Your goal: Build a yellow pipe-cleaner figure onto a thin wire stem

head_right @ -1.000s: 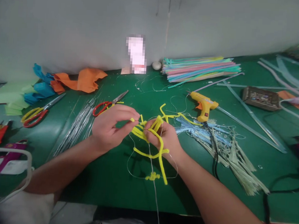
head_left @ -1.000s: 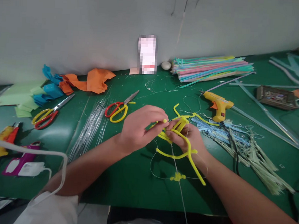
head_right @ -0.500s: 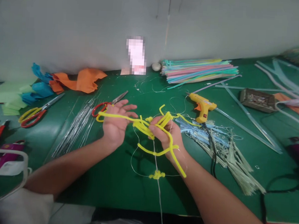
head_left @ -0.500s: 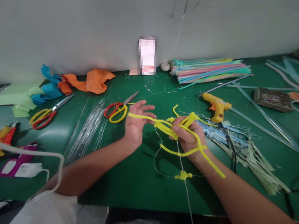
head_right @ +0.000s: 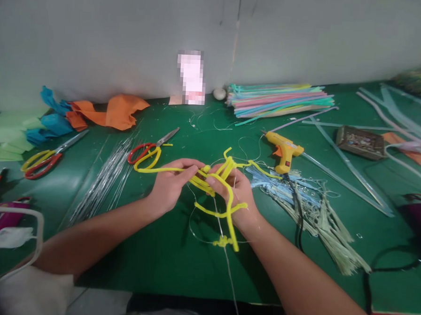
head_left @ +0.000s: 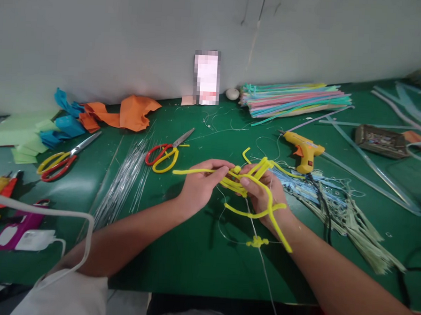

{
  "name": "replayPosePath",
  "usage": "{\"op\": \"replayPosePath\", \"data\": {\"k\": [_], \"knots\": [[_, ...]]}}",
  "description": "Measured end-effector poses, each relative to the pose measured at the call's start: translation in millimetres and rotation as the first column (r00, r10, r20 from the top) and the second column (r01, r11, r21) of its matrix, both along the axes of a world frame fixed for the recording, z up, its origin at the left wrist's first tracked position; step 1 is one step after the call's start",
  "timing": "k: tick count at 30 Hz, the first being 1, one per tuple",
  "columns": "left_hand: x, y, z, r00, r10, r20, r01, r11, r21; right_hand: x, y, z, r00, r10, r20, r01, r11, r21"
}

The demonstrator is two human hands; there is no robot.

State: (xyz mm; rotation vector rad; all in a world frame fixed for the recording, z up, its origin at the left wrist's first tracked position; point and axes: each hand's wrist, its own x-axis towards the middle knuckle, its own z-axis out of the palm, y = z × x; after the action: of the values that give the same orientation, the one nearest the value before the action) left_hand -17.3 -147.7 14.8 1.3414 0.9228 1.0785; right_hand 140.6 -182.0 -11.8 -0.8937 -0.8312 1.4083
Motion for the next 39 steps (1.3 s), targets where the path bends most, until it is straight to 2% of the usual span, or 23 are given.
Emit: {"op": "replayPosePath", "data": {"k": [3,8,13,17,20,23,26,29,35,39], "knots": [[-1.9,4.2,-1.4,0.999,0.054,0.000,-0.054,0.998,-0.017,2.6,1.7,2.0,0.999,0.044,-0.021,-0.045,0.998,-0.032],[-7.9,15.3,-1.3,0.996,0.088,0.030,-0.086,0.995,-0.057,10.1,7.3,10.2,0.981,0.108,-0.159,-0.127,0.985,-0.116],[-11.0,19.6,5.9,0.999,0.000,-0.044,-0.003,0.998,-0.071,20.9,11.8,17.5,1.000,-0.001,-0.018,-0.001,0.996,-0.092],[-8.3,17.2,9.0,0.998,-0.033,-0.051,0.027,0.995,-0.100,25.3,13.5,21.6,0.998,0.000,0.070,0.004,0.999,-0.051],[-4.9,13.3,10.4,0.997,-0.058,-0.041,0.051,0.988,-0.146,24.6,12.9,21.2,0.996,0.025,0.088,-0.026,1.000,0.015],[-2.1,8.7,12.6,0.997,-0.081,-0.006,0.077,0.972,-0.221,20.7,11.1,18.2,0.993,-0.027,0.111,0.016,0.996,0.093],[-0.4,5.0,15.0,0.991,-0.132,-0.014,0.121,0.944,-0.307,15.9,9.6,15.7,0.988,-0.097,0.118,0.084,0.990,0.110],[0.6,3.5,16.7,0.985,-0.174,-0.011,0.159,0.921,-0.356,13.4,8.6,15.5,0.990,-0.113,0.085,0.104,0.989,0.103],[-1.1,8.2,18.9,0.996,-0.091,0.019,0.091,0.913,-0.397,14.7,6.7,13.5,0.994,-0.100,0.040,0.093,0.985,0.145],[-3.9,12.4,18.1,0.997,-0.073,0.031,0.079,0.913,-0.400,13.4,6.3,15.1,0.991,-0.133,0.022,0.129,0.984,0.121]]}}
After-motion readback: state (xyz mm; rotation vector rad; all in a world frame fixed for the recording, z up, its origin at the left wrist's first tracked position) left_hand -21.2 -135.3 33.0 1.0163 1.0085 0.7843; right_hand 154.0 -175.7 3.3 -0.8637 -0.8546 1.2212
